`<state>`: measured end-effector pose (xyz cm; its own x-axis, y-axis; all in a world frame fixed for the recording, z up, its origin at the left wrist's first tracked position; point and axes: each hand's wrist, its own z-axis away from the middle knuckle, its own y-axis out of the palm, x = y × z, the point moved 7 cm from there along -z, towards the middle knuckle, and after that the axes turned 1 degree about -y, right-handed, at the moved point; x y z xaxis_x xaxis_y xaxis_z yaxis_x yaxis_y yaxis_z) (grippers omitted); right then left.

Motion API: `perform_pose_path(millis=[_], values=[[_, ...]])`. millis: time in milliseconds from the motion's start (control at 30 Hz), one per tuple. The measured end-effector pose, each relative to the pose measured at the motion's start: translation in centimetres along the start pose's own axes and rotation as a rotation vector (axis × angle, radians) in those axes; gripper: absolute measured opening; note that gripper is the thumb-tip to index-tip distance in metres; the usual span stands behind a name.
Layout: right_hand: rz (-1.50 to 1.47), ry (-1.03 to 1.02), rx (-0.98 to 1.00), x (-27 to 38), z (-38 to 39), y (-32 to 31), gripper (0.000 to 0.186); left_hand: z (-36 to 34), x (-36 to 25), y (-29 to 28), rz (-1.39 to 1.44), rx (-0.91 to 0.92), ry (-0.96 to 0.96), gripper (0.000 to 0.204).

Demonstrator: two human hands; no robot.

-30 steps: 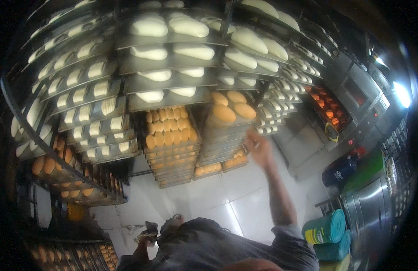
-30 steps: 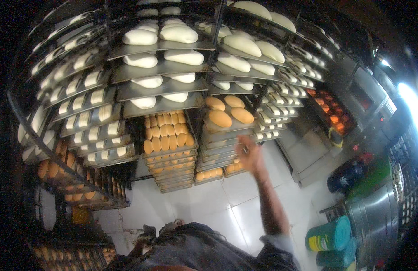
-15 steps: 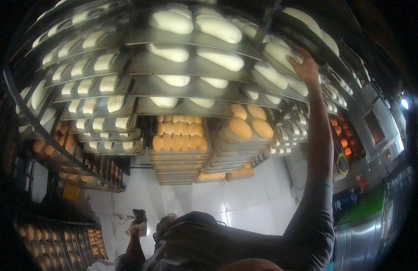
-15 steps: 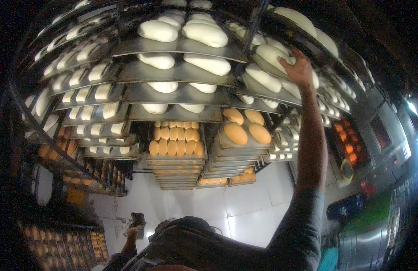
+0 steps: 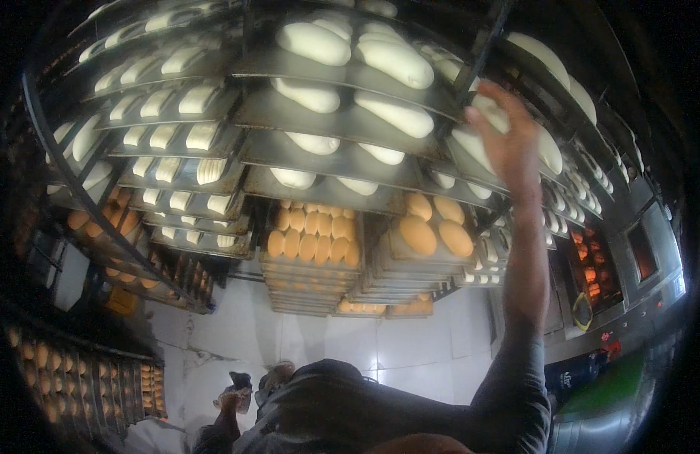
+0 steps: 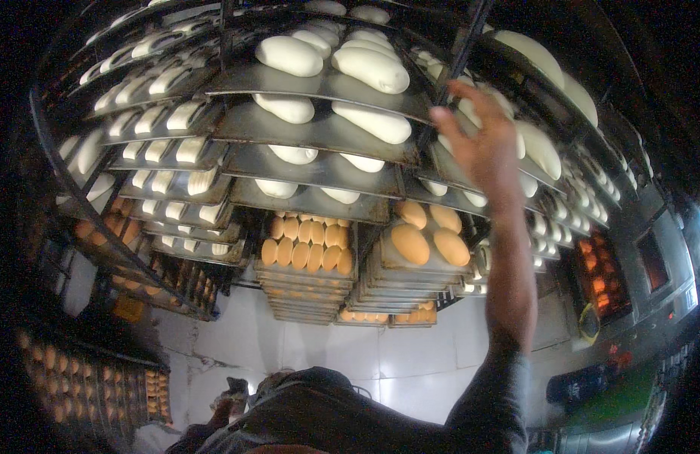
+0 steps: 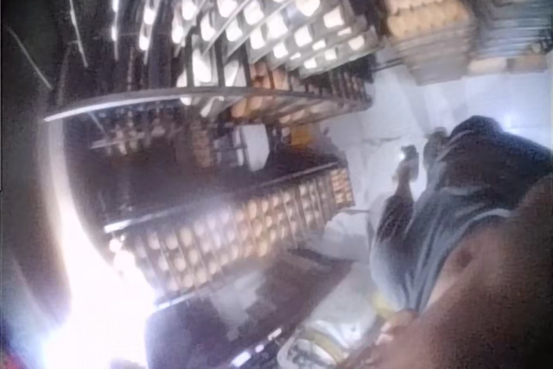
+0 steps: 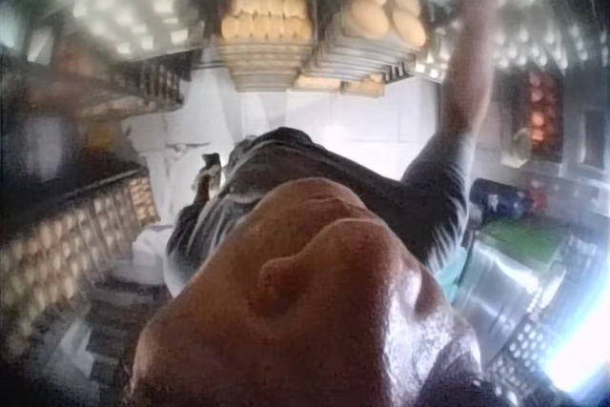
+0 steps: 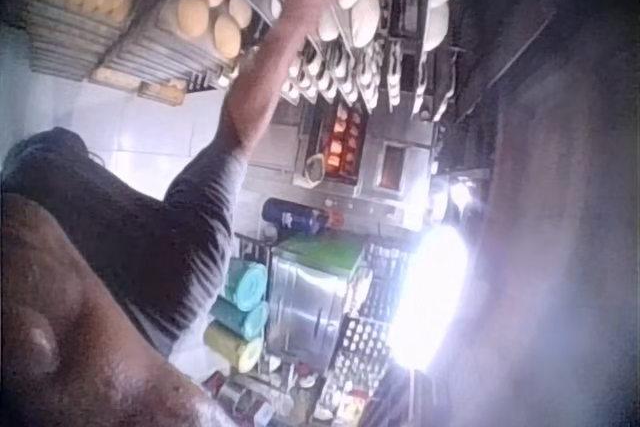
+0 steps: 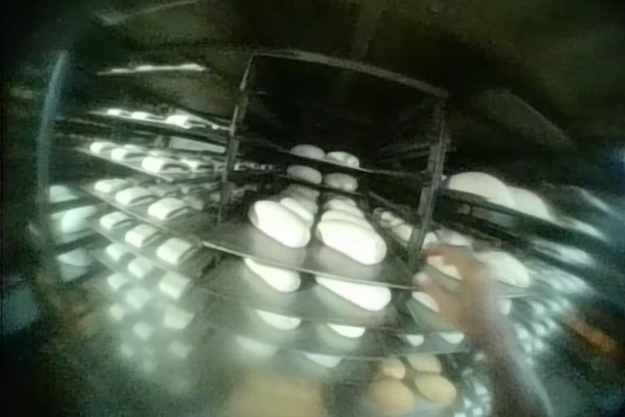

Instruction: The person uses heat-resistant cloths and mitts to unload trays of baked bread from an oven and place them onto racks, and then loads trays of raw dough into the oven.

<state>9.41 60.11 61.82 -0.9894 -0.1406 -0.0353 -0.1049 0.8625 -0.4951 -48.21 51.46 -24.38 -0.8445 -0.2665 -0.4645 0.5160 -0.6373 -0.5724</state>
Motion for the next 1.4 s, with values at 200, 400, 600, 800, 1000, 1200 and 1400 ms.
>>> perform_pose_path(millis=[200,400,600,800,1000,1200,1400], values=[[0.065,-0.215,0.026,9.2,0.8,4.5,0.037,-3.3,-6.2,-3.5,-0.361,-0.438,0.661,0.035],[-0.791,0.62,0.261,8.2,5.1,9.2,0.039,-7.4,-8.3,-5.6,0.117,-0.06,0.271,0.035],[-1.849,0.993,-0.313,5.0,1.8,16.7,0.053,-8.5,-11.0,-7.6,0.199,0.08,0.27,0.034],[-1.777,0.961,-0.479,3.5,0.5,16.8,0.026,-7.3,-23.0,-16.4,0.493,-0.07,0.536,0.033],[-1.836,0.899,-0.394,9.0,5.0,10.1,0.023,4.4,-40.4,-32.7,0.791,-0.345,1.002,0.033],[-1.886,0.981,-0.437,15.9,10.9,5.6,0.026,11.7,-43.1,-37.3,0.882,-0.485,1.148,0.032],[-1.927,1.053,-0.48,20.2,19.0,1.9,0.033,18.6,-41.1,-34.3,0.83,-0.573,1.17,0.032]])
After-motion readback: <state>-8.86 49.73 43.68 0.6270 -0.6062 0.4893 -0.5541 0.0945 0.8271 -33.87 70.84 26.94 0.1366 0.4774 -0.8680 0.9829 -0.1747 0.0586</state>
